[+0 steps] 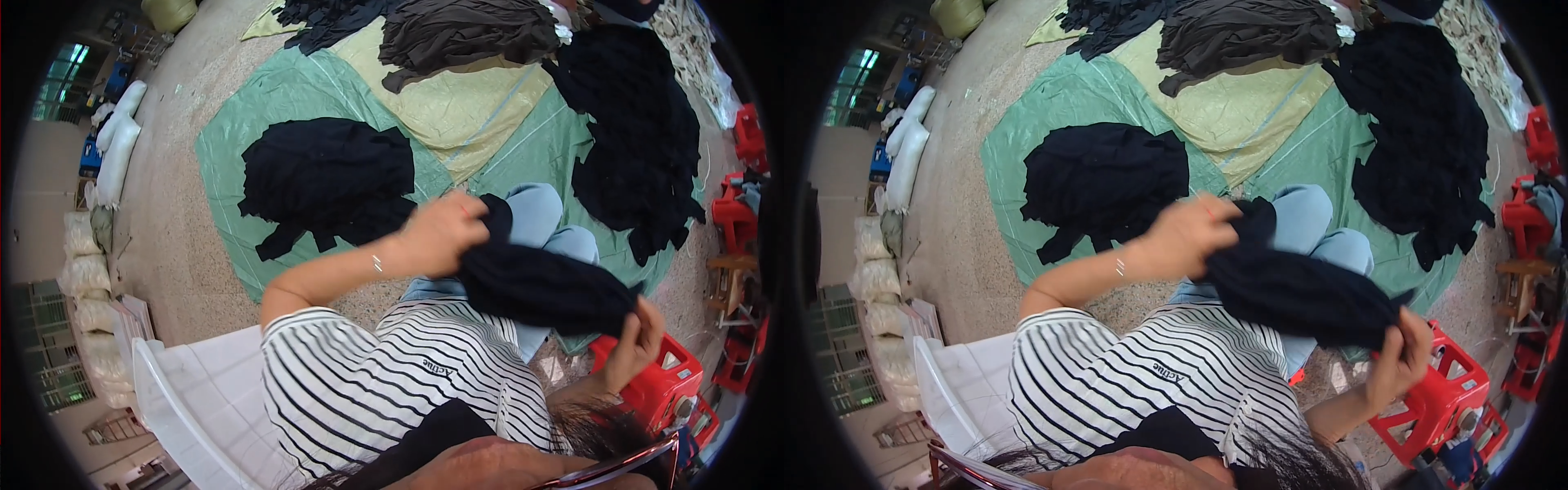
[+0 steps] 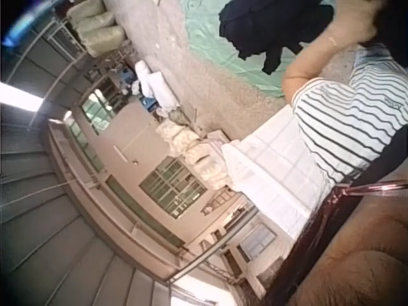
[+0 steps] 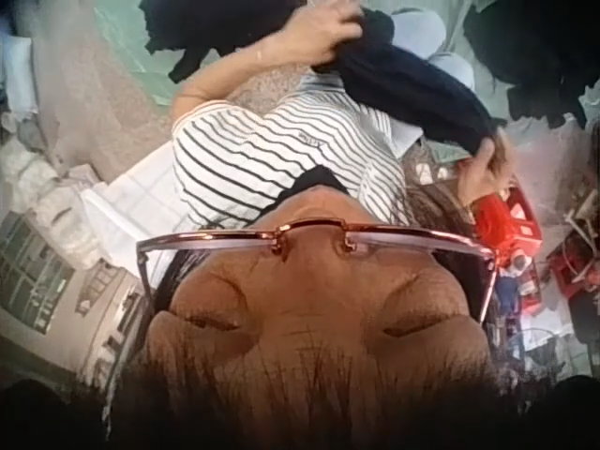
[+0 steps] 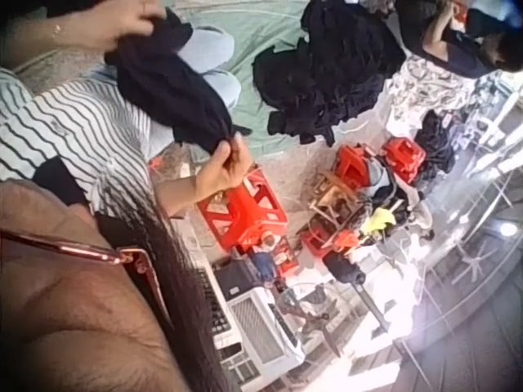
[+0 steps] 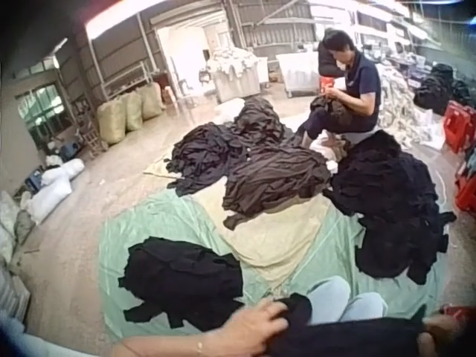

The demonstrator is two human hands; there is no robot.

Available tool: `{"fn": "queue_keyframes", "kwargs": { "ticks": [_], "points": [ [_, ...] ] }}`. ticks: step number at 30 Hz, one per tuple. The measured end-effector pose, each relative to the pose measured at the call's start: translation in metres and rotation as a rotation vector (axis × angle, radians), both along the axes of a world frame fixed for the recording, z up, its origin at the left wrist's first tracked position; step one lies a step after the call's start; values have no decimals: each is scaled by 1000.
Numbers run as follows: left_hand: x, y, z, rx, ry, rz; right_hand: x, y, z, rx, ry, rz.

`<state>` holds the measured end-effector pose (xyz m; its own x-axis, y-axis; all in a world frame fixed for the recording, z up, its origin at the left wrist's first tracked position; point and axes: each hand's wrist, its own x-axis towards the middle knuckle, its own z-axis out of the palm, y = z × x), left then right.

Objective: Trimming loose threads from black garments using scissors.

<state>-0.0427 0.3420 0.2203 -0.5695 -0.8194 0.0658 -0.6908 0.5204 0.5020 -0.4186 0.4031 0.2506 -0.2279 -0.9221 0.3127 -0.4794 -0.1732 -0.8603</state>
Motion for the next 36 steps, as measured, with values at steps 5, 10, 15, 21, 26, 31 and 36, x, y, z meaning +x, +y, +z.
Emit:
{"fn": "queue_keyframes", "kwargs": {
  "ticks": [5,10,15,21,26,31,36],
  "points": [
    [123,-96,48,416,-10,611,16,-23,-88,270,-154,123],
    [361,-204,106,-298,159,1285,47,-18,-104,417,19,226],
    [386,-241,106,-1005,213,1002,37,11,-116,465,12,117],
    [329,-220,-69,-304,333,687,39,36,-146,584,96,179],
    [229,-62,-236,314,-178,316,59,38,-138,680,145,281],
    [163,43,-300,672,-687,261,45,56,-149,672,171,172],
    [208,3,-277,135,-667,749,43,60,-146,654,329,95]
  ]
}}
